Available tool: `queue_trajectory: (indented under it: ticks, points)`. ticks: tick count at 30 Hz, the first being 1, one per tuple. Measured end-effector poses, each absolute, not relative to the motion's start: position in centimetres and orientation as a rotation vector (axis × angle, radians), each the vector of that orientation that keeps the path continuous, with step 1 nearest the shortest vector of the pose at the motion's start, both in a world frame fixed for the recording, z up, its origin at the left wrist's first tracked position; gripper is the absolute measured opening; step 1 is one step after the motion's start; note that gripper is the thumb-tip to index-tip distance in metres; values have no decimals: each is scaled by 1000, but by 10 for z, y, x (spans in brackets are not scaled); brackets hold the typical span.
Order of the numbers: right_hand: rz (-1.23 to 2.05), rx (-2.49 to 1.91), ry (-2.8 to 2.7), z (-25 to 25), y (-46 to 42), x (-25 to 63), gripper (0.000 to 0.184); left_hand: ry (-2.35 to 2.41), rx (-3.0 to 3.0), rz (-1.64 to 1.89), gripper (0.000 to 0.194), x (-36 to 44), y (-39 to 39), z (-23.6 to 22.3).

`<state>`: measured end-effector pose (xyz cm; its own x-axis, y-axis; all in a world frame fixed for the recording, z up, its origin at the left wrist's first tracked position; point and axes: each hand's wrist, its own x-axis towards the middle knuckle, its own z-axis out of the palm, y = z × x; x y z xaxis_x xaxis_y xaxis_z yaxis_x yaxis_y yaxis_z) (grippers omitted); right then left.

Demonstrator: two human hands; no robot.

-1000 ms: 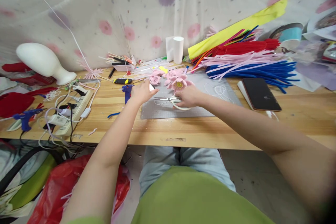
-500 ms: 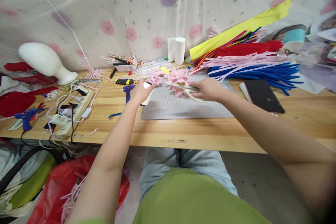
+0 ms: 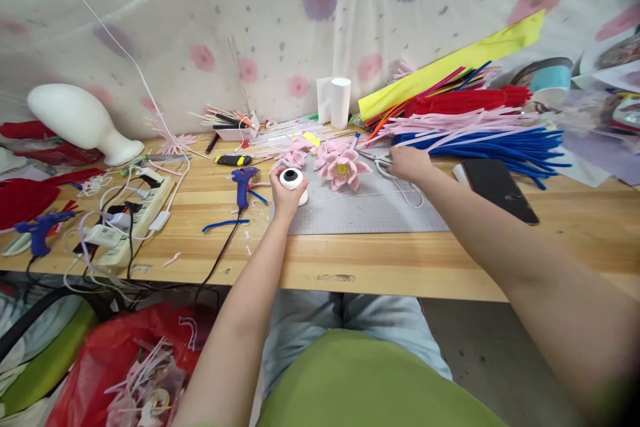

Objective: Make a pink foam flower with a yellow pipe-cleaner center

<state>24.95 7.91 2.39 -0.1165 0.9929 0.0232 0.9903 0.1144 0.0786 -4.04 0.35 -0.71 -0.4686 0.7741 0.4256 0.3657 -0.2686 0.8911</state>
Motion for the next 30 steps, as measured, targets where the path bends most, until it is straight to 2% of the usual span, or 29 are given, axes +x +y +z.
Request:
queue_trajectory:
  ticks: [4,9,12,17,21,24,26,28,30]
  points:
    - [219,1942,2684,22,88,239,31,1659,1462,1740,60,-44,0,-15]
    - [67,1615,2923,19,106,210,38,1678,1473,1697,57,-44,-3,-21]
    - [-31,1502,2894,13,113,196,35,1702,1467,1684,56,-42,-6,-21]
    - [-81,1573,2955,18,107,188,32,1776,1471,1588,54,-38,-11,-14]
    - [-170,1878,3117,47,103,188,33,1792,1450,1544,55,-38,-13,-12]
    - [-605,2336,3160,76,107,189,30,1784,1441,1557,56,-37,-12,-11]
    - [-1204,2547,3102,92,108,188,26,1787,1435,1560,55,-36,-11,-8]
    - [-1872,2468,2977,103,105,187,20,1803,1442,1527,53,-34,-11,-1]
    - [-2216,2275,2886,107,99,186,18,1830,1495,1383,53,-31,-14,9]
